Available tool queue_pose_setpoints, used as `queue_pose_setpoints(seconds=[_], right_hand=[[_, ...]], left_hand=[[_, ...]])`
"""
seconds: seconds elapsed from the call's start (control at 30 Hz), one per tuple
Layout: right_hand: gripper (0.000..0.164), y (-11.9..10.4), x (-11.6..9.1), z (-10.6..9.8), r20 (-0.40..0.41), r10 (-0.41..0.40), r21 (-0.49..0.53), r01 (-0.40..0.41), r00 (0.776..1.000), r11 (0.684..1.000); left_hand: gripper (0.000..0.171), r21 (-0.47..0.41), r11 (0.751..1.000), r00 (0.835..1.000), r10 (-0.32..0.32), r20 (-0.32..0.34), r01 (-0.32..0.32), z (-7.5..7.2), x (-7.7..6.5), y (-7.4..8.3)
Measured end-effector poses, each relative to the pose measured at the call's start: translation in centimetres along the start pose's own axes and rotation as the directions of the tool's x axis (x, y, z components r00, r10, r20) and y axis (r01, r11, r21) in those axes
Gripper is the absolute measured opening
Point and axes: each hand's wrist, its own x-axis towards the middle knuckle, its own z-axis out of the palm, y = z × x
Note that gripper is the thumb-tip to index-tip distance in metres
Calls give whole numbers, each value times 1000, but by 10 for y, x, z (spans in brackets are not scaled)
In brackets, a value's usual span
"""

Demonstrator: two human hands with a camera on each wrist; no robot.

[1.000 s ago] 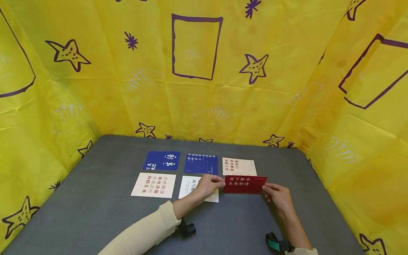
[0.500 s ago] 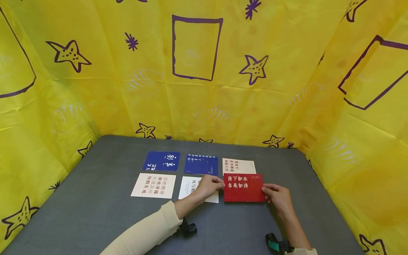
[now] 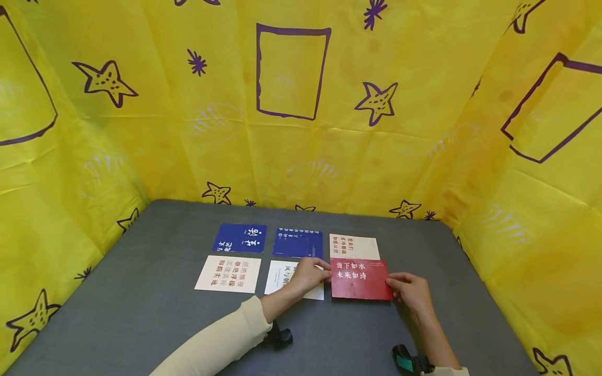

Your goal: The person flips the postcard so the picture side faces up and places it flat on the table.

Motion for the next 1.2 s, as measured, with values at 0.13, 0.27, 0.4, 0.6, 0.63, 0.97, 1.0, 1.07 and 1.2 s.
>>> queue_pose_setpoints(seconds=[0.13, 0.27, 0.4, 0.6, 0.63, 0.97, 1.0, 1.07, 1.2], right_hand=[[31, 0, 1, 0, 2, 5, -29, -5, 1000, 1000], [31, 1, 1, -1, 7, 7, -50, -7, 1000, 999], [30, 2, 1, -1, 13, 16, -84, -15, 1000, 996], [29, 4, 1, -1, 19, 15, -120, -13, 1000, 993], [29, 4, 0, -1, 23, 9, -123, -6, 1000, 992], [23, 7, 1, 1, 39, 0, -155, 6, 999, 988], [23, 7, 1, 1, 41, 0, -160, 6, 999, 987], [22, 8, 1, 2, 42, 2, -167, 5, 999, 986], [21, 8, 1, 2, 45, 3, -172, 4, 999, 985]], left_hand=[[13, 57, 998, 1000, 6, -15, -5, 0, 1, 1], [16, 113, 994, 1000, 3, -22, -1, 0, 2, 2], [20, 167, 986, 1000, -10, -7, 11, -1, 3, 2], [27, 229, 973, 999, 0, 40, -9, -1, 2, 3], [28, 246, 969, 999, 9, 45, -20, 0, 2, 3], [27, 357, 933, 997, 27, 69, -50, 2, 2, 0], [27, 360, 932, 997, 24, 72, -48, 2, 1, 1], [26, 367, 929, 997, 17, 77, -44, 2, 1, 2], [24, 384, 922, 996, 12, 84, -44, 1, -1, 3]])
